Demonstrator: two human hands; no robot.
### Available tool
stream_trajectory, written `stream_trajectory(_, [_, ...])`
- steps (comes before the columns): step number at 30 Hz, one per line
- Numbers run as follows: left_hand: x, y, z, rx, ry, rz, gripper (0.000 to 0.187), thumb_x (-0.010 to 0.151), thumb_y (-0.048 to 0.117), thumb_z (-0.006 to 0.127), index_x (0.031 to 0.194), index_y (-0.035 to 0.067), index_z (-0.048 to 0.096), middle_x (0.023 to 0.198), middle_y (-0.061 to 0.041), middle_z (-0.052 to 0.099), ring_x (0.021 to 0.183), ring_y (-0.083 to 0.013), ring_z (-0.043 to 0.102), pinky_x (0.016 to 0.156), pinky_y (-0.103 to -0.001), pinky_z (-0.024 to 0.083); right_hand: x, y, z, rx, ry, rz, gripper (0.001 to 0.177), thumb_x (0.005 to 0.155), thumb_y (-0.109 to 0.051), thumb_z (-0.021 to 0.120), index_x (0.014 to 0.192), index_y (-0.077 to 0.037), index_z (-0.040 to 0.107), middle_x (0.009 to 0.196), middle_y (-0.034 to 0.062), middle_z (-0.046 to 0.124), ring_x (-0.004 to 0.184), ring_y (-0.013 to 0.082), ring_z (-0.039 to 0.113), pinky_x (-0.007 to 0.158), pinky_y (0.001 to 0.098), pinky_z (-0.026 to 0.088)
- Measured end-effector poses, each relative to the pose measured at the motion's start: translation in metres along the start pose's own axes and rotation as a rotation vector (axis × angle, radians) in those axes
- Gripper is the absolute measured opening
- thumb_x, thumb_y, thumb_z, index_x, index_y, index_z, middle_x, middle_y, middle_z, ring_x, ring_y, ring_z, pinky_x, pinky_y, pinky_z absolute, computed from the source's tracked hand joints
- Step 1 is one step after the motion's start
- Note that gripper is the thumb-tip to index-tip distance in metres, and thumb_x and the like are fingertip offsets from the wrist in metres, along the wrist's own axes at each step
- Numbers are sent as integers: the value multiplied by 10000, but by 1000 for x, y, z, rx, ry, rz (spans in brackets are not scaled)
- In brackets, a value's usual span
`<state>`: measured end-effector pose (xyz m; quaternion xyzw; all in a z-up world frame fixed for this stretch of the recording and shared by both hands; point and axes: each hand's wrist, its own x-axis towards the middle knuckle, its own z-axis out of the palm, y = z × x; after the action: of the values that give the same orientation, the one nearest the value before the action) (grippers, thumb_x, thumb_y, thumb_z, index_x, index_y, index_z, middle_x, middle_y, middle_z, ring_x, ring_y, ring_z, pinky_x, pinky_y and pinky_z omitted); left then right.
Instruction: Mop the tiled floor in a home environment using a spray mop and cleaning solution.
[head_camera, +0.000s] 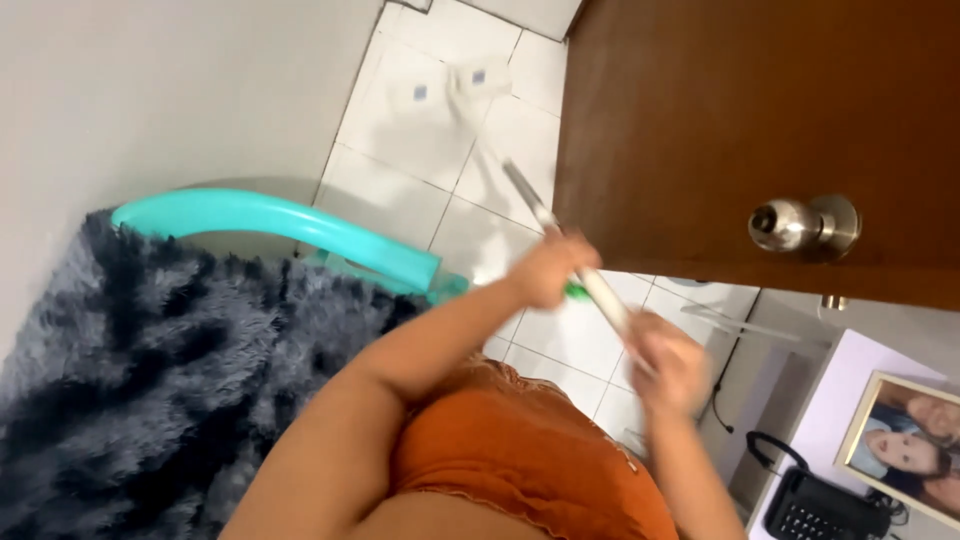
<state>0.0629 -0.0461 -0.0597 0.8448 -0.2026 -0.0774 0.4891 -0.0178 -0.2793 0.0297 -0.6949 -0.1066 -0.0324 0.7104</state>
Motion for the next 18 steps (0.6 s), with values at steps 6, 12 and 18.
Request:
stream_trajectory(6, [-26,97,-10,-110,-83,311,445,684,12,714,1109,107,621,1071,-79,658,1096,-299,620,1032,-534,386,5,-158,-20,311,-247,11,460,990,-232,583,586,-127,390,565,30,478,525,183,456,699,384,400])
stream_trajectory(12, [-27,11,-11,128,115,367,290,800,26,693,1050,157,624,1033,-39,690,1068,-244,662,967,-452,467,4,-61,28,265,-120,-95,413,932,-297,627,591,-111,486,606,36,530,533,182,518,647,377,468])
stream_trajectory(18, [-37,-71,-52,540,278,-148,308,775,34,705,1013,221,647,1099,12,685,1254,-285,582,972,-710,357,62,9,108,87,-420,-128,471,1007,-354,527,663,-40,460,733,107,533,799,290,555,918,458,437])
